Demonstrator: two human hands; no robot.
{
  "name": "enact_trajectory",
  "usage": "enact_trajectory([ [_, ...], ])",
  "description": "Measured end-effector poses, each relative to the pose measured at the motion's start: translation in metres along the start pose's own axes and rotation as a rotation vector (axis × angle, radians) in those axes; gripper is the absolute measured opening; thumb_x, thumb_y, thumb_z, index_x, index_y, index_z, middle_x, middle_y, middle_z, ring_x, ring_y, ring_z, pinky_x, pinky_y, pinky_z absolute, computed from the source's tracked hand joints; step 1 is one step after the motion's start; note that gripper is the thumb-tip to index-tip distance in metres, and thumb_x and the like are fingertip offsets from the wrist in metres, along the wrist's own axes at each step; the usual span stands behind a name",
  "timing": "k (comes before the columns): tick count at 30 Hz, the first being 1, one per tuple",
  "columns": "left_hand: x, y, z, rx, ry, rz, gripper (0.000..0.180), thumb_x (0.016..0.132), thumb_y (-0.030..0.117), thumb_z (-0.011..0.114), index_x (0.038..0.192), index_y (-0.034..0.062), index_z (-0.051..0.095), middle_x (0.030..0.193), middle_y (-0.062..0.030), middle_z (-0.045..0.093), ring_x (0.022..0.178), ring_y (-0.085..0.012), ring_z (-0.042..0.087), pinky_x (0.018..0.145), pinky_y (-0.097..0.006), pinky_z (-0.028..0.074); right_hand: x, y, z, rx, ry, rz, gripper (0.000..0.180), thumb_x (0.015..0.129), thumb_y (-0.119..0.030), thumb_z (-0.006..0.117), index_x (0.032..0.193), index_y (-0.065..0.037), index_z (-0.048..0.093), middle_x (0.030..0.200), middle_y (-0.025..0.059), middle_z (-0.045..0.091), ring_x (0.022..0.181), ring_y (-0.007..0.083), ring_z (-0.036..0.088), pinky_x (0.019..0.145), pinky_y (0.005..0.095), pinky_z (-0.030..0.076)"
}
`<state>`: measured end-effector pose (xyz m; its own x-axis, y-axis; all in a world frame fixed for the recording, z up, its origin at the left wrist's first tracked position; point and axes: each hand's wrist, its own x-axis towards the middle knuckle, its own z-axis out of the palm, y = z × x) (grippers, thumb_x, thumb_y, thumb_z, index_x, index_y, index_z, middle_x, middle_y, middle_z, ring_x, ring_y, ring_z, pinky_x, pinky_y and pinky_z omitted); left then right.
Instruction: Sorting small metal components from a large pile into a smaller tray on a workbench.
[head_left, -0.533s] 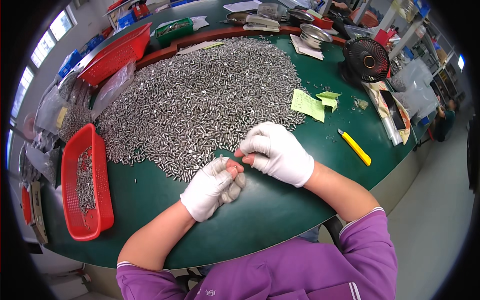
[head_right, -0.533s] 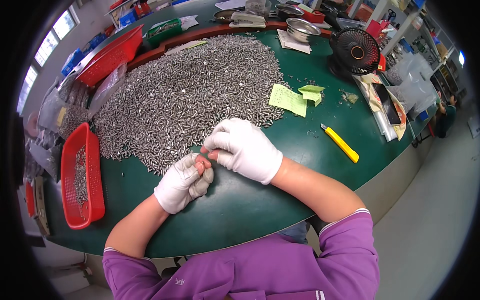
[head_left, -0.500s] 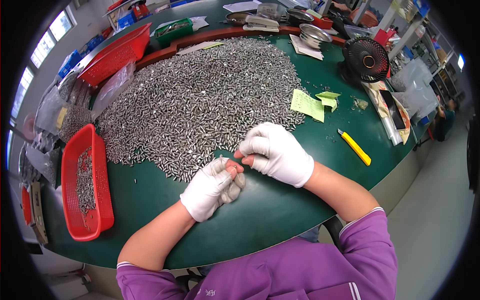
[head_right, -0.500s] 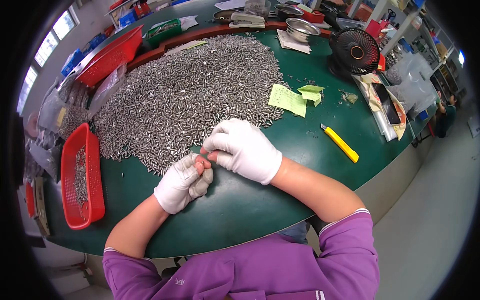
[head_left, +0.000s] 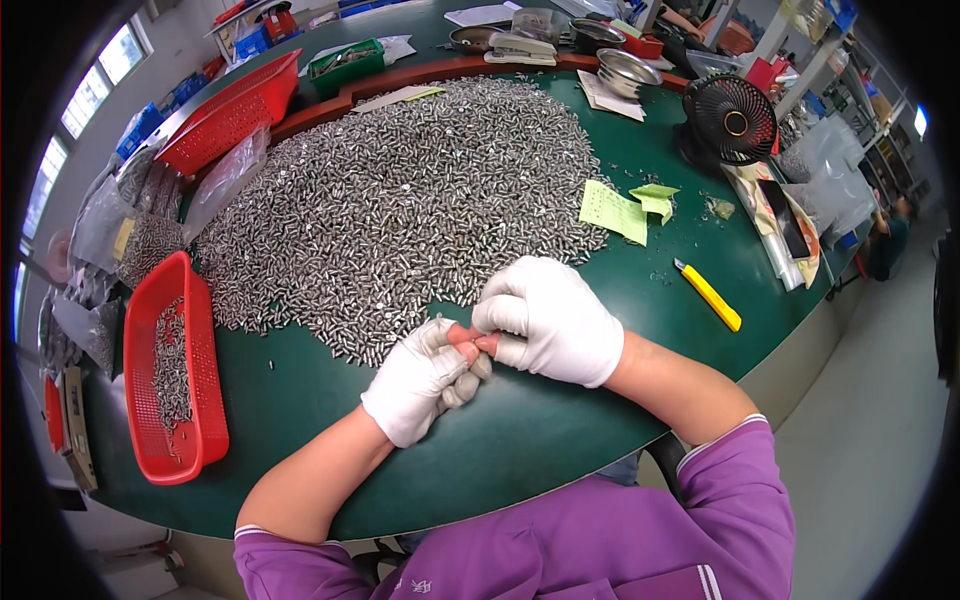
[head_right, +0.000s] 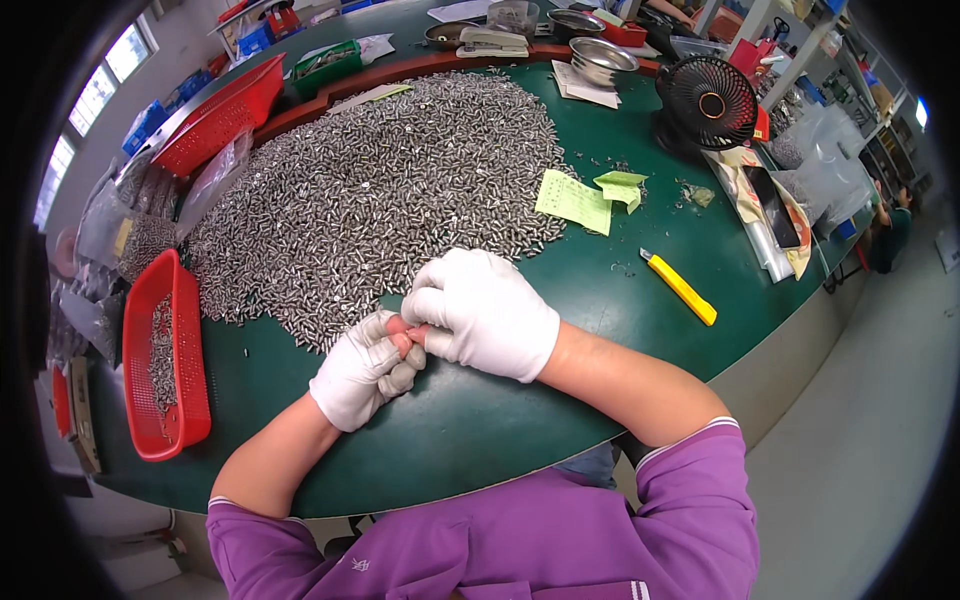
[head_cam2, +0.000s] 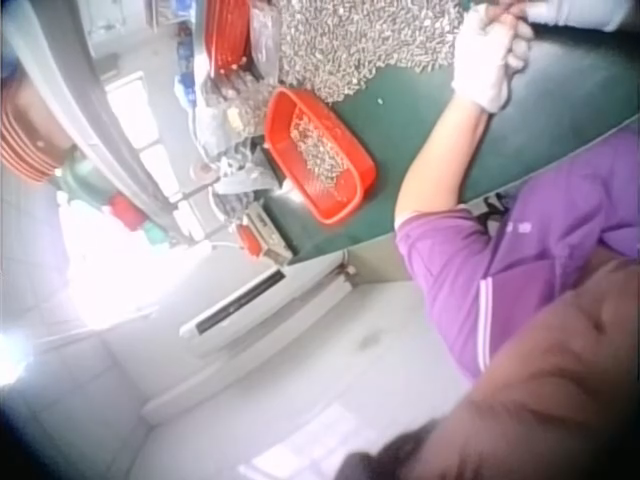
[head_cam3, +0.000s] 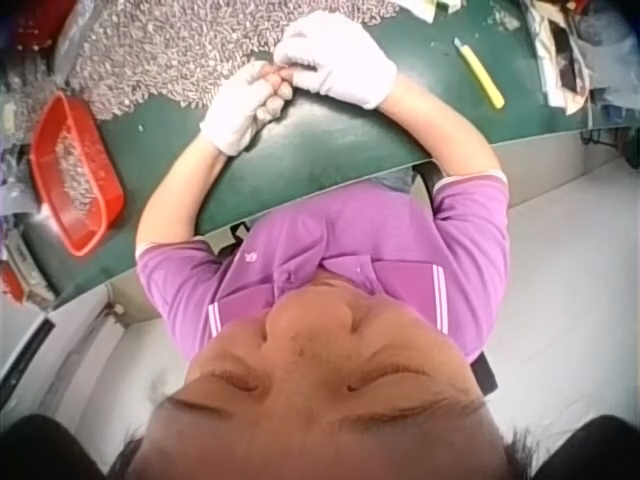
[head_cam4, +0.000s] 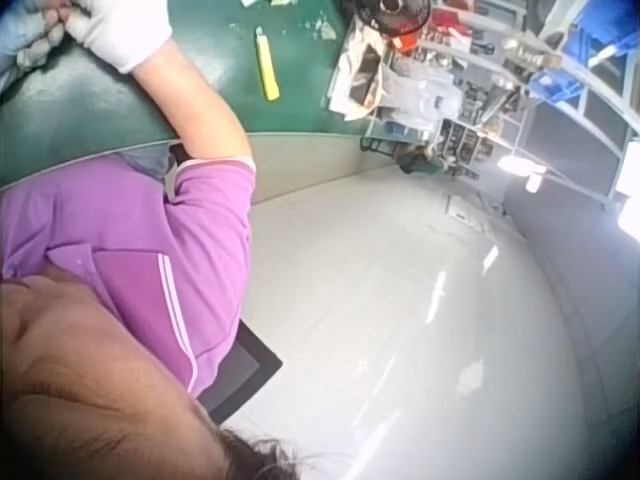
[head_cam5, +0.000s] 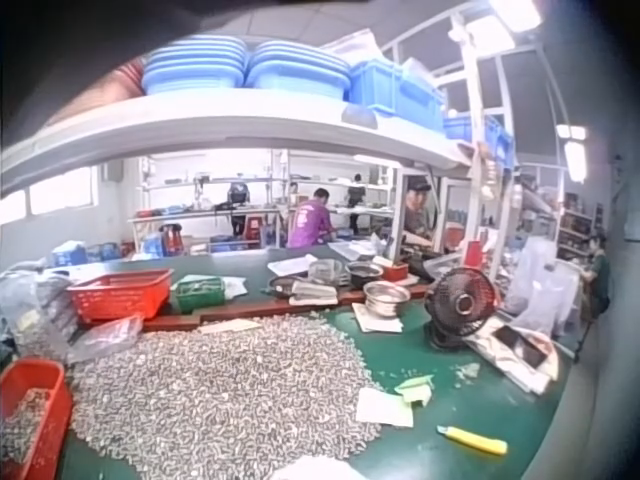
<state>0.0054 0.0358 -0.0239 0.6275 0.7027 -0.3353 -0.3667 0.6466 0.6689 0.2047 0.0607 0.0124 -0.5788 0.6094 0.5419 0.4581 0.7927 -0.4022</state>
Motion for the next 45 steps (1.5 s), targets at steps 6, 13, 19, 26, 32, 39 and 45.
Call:
enact_trajectory([
  [6, 0.001, -0.001, -0.001, 0.014, 0.034, 0.020, 0.012, 0.085, 0.018, 0.066, 0.093, 0.0113, 0.060, 0.081, -0.0041, 0.063, 0.057, -0.0066, 0.047, 0.049, -0.017, 0.035, 0.000, -0.004, -0.001, -0.103, 0.007, -0.039, 0.019, 0.065, -0.017, 0.073, 0.074, -0.012, 0.058, 0.075, 0.0038, 0.058, 0.069, 0.0257, 0.057, 0.060, 0.0367, 0.045],
  [13, 0.000, 0.000, 0.001, 0.037, 0.069, 0.028, 0.011, 0.085, 0.017, 0.065, 0.094, 0.0116, 0.061, 0.080, -0.0049, 0.063, 0.056, -0.0068, 0.047, 0.047, -0.017, 0.035, -0.003, -0.003, 0.004, -0.013, -0.035, 0.080, 0.016, 0.069, -0.020, 0.068, 0.077, -0.009, 0.060, 0.080, 0.0065, 0.057, 0.078, 0.0261, 0.057, 0.068, 0.0374, 0.047],
  [19, -0.002, -0.002, 0.001, 0.077, 0.071, 0.054, 0.017, 0.089, 0.023, 0.062, 0.097, 0.0077, 0.060, 0.079, -0.0028, 0.062, 0.056, -0.0060, 0.046, 0.048, -0.017, 0.035, -0.004, 0.004, 0.009, 0.162, -0.035, 0.188, 0.014, 0.072, -0.016, 0.068, 0.079, -0.008, 0.060, 0.079, 0.0080, 0.057, 0.079, 0.0274, 0.056, 0.071, 0.0376, 0.047],
  [26, 0.000, -0.002, 0.008, 0.135, 0.090, 0.079, 0.022, 0.089, 0.030, 0.060, 0.097, 0.0106, 0.059, 0.072, -0.0004, 0.055, 0.048, -0.0072, 0.037, 0.045, -0.021, 0.028, -0.001, 0.040, -0.027, -0.220, 0.323, 0.273, 0.009, 0.075, -0.015, 0.065, 0.077, -0.008, 0.060, 0.076, 0.0102, 0.057, 0.075, 0.0296, 0.057, 0.070, 0.0385, 0.047],
  [32, -0.005, 0.002, 0.023, 0.763, 0.200, 0.232, 0.011, 0.085, 0.015, 0.062, 0.089, 0.0053, 0.057, 0.067, 0.0020, 0.051, 0.054, -0.0060, 0.043, 0.049, -0.020, 0.036, -0.044, 0.076, -0.132, -0.973, 0.689, 0.506, 0.027, 0.078, -0.009, 0.061, 0.104, -0.013, 0.063, 0.091, 0.0100, 0.062, 0.086, 0.0289, 0.060, 0.077, 0.0395, 0.049],
  [39, -0.014, -0.010, 0.037, 1.659, 0.252, 0.406, 0.015, 0.078, 0.022, 0.065, 0.081, 0.0081, 0.062, 0.073, -0.0125, 0.063, 0.068, -0.0297, 0.062, 0.063, -0.037, 0.049, -0.154, 0.050, -0.151, -0.759, 0.295, 0.875, 0.038, 0.077, -0.036, 0.066, 0.101, -0.007, 0.065, 0.100, 0.0128, 0.063, 0.097, 0.0306, 0.058, 0.085, 0.0384, 0.046],
  [45, -0.017, -0.016, 0.033, 1.763, 0.235, 0.469, 0.014, 0.079, 0.024, 0.064, 0.079, 0.0092, 0.062, 0.072, -0.0105, 0.063, 0.070, -0.0289, 0.062, 0.063, -0.038, 0.049, -0.181, 0.030, -0.114, -0.649, 0.255, 1.005, 0.034, 0.073, -0.025, 0.071, 0.103, -0.011, 0.066, 0.099, 0.0097, 0.061, 0.091, 0.0278, 0.059, 0.080, 0.0368, 0.048],
])
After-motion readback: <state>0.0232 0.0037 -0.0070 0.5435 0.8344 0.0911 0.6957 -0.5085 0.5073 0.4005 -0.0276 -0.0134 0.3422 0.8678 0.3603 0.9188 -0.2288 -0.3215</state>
